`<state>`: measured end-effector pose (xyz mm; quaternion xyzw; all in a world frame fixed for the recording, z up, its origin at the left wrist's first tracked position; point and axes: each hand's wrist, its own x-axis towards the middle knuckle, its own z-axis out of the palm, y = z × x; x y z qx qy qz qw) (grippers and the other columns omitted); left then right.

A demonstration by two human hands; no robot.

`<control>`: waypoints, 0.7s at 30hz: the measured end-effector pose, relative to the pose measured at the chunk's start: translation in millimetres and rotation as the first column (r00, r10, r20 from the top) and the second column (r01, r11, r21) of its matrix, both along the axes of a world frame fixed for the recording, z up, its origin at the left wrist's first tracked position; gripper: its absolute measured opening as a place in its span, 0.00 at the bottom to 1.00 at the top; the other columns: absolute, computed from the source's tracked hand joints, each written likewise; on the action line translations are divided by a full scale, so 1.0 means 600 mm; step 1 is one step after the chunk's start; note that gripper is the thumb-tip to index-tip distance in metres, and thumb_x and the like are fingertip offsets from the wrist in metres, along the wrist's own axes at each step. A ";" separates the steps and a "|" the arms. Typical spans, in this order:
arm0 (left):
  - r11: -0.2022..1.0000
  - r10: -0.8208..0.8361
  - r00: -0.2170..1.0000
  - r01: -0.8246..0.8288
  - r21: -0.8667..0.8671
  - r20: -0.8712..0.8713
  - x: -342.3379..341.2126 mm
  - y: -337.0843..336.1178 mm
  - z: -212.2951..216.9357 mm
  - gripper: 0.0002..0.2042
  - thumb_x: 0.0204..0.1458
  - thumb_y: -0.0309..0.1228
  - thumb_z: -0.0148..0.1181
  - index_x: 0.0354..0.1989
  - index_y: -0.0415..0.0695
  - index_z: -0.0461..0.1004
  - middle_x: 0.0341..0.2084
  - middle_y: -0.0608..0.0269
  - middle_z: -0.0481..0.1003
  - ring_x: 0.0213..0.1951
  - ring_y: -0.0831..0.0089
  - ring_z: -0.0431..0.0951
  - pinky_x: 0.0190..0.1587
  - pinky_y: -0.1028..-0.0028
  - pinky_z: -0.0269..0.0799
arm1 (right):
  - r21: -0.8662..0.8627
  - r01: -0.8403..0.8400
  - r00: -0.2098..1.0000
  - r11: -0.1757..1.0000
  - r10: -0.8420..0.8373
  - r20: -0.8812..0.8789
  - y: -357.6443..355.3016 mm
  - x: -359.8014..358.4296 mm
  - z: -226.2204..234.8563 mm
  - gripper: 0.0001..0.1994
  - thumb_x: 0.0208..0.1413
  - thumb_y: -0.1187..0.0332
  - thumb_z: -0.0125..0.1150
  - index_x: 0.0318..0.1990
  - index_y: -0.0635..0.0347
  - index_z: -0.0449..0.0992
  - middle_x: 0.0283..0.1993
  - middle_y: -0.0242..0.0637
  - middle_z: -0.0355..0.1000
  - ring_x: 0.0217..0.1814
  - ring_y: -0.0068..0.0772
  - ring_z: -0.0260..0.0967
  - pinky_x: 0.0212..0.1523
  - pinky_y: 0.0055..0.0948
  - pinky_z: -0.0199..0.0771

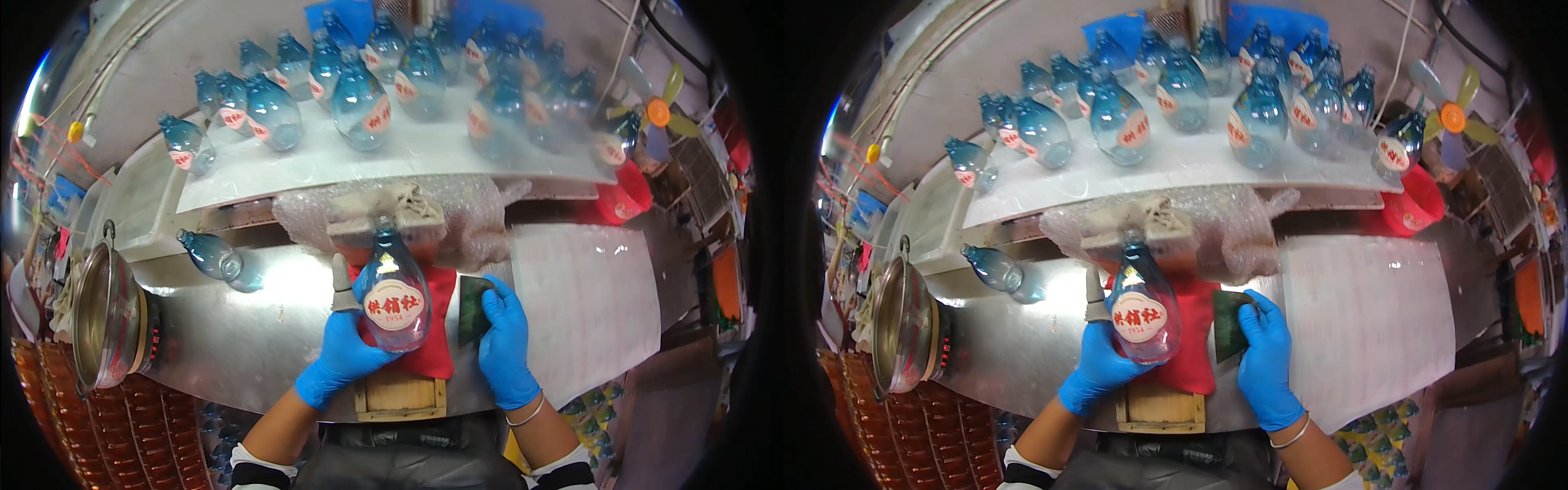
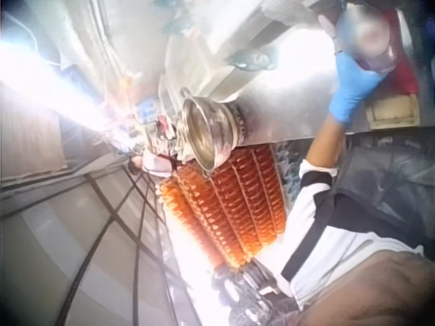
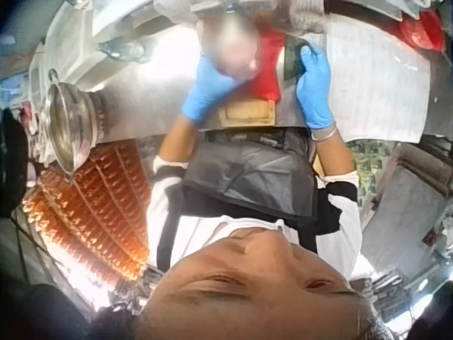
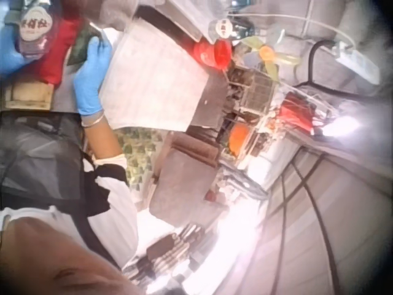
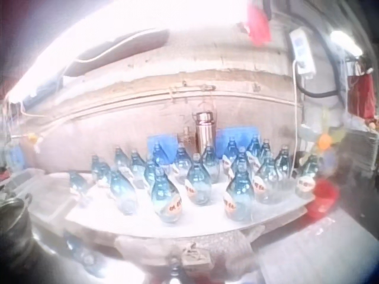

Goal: The person applies circular red and white labels to clear glass bottles. They retrieve bottles from a metal bowl, place them on a wooden stand, apply the label, smooth it with a green tool, and place the finished bottle on a shelf. The process is repeated for multiple bottles.

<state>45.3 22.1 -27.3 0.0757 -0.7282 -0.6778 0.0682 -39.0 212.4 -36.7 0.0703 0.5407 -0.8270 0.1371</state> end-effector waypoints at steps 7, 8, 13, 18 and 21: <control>0.967 -0.201 0.969 0.219 0.127 -0.144 0.011 -0.005 0.017 0.40 0.39 0.35 0.67 0.62 0.41 0.52 0.56 0.56 0.61 0.57 0.67 0.63 0.59 0.66 0.59 | 0.349 -0.561 0.757 0.751 0.636 -0.153 -0.050 -0.085 0.188 0.11 0.53 0.64 0.60 0.39 0.62 0.76 0.25 0.28 0.67 0.27 0.16 0.62 0.29 0.16 0.64; 0.906 -0.257 0.956 0.290 0.308 -0.144 0.005 0.005 0.035 0.38 0.44 0.41 0.63 0.63 0.43 0.51 0.57 0.56 0.60 0.58 0.66 0.62 0.60 0.63 0.56 | 0.426 -0.613 0.665 0.665 0.726 -0.176 -0.052 -0.092 0.216 0.12 0.51 0.65 0.62 0.40 0.62 0.76 0.27 0.29 0.68 0.28 0.16 0.62 0.31 0.17 0.65; 0.941 -0.340 0.902 0.325 -0.097 -0.265 0.005 -0.011 0.073 0.46 0.41 0.35 0.67 0.66 0.46 0.41 0.63 0.51 0.52 0.61 0.60 0.58 0.65 0.59 0.39 | 0.688 -0.610 0.312 0.393 0.917 -0.248 -0.052 -0.100 0.310 0.11 0.45 0.68 0.67 0.35 0.63 0.76 0.30 0.31 0.71 0.33 0.18 0.65 0.35 0.18 0.66; 0.824 0.015 0.856 -0.303 -0.478 -0.517 -0.022 -0.028 0.096 0.54 0.43 0.29 0.64 0.65 0.46 0.20 0.62 0.46 0.51 0.60 0.58 0.60 0.65 0.56 0.38 | 0.691 -0.222 0.507 0.687 0.687 -0.520 -0.059 -0.150 0.349 0.07 0.46 0.70 0.65 0.31 0.63 0.76 0.23 0.25 0.67 0.25 0.12 0.59 0.26 0.15 0.62; 0.771 0.104 0.809 -0.433 -0.468 -0.578 0.014 -0.027 0.096 0.54 0.42 0.27 0.62 0.64 0.45 0.17 0.57 0.47 0.61 0.54 0.59 0.69 0.63 0.50 0.41 | 0.720 0.023 0.509 0.694 0.611 -0.606 -0.088 -0.216 0.362 0.08 0.46 0.68 0.65 0.27 0.63 0.75 0.21 0.26 0.67 0.23 0.14 0.59 0.25 0.18 0.62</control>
